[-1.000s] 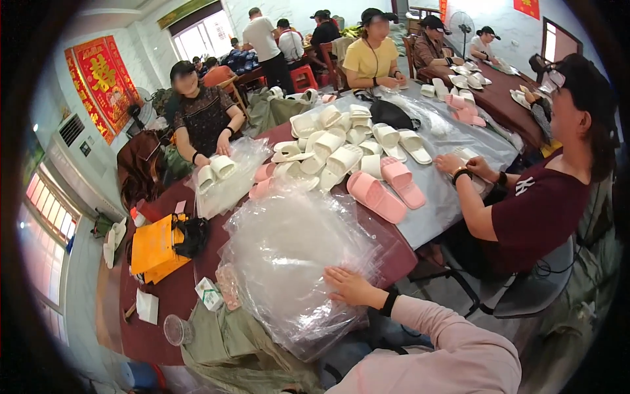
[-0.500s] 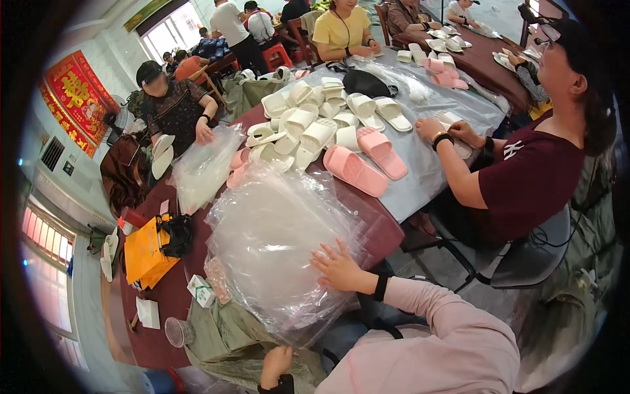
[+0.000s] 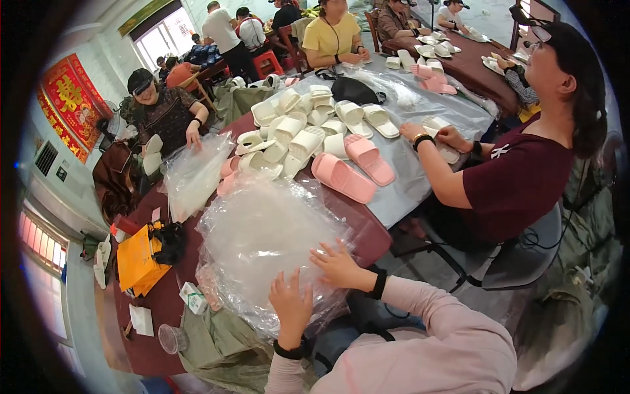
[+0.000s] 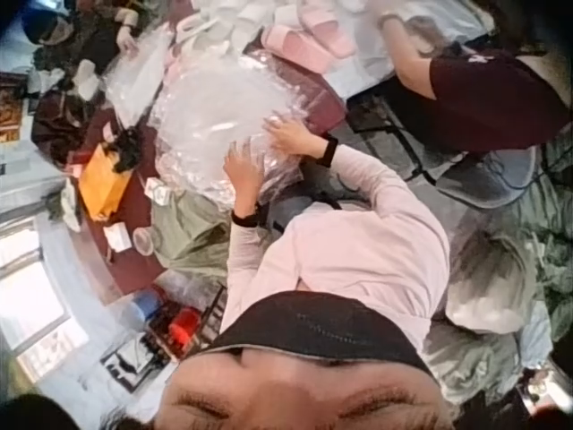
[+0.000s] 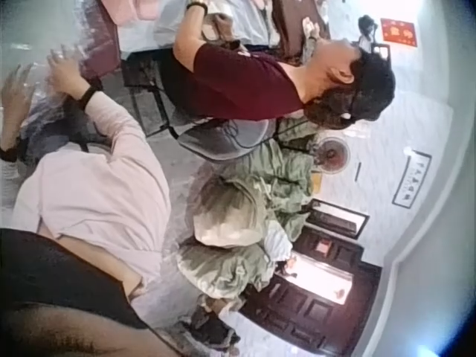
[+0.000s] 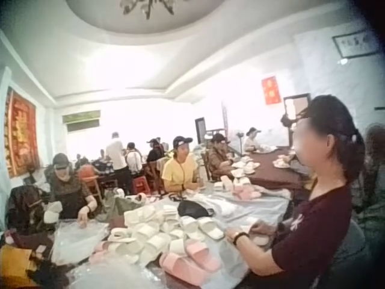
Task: The recorder is sorting and packaging white and pink slippers into plastic bags at a factory table.
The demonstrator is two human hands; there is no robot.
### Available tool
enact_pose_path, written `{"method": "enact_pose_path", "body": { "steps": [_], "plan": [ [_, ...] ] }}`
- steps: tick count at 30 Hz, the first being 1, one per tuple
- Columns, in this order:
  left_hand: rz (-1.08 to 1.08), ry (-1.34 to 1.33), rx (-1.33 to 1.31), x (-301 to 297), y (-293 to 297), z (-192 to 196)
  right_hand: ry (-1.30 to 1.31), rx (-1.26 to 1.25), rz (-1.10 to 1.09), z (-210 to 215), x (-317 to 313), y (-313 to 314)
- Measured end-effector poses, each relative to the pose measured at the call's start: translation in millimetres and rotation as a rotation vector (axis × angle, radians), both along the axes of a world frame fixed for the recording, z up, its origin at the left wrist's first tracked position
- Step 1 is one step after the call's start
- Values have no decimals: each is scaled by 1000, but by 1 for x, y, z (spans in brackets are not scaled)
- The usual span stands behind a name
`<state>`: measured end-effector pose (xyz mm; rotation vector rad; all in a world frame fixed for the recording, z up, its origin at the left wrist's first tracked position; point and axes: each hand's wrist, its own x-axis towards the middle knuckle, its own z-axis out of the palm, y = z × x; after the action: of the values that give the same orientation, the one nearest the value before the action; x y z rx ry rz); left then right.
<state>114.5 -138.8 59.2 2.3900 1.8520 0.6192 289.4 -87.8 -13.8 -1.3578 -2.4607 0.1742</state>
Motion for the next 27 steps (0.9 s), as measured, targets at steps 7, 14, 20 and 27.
{"method": "enact_pose_path", "body": {
  "steps": [7,14,20,27],
  "plan": [
    [81,221,-126,-18,15,-80,631,-170,-176,16,34,65],
    [87,152,-53,-6,15,-85,512,137,-956,-10,125,192],
    [123,167,-71,-14,9,-84,464,-170,-1102,4,121,222],
    [126,170,-79,-12,12,-89,489,-86,-1190,-11,124,240]
  ]
}}
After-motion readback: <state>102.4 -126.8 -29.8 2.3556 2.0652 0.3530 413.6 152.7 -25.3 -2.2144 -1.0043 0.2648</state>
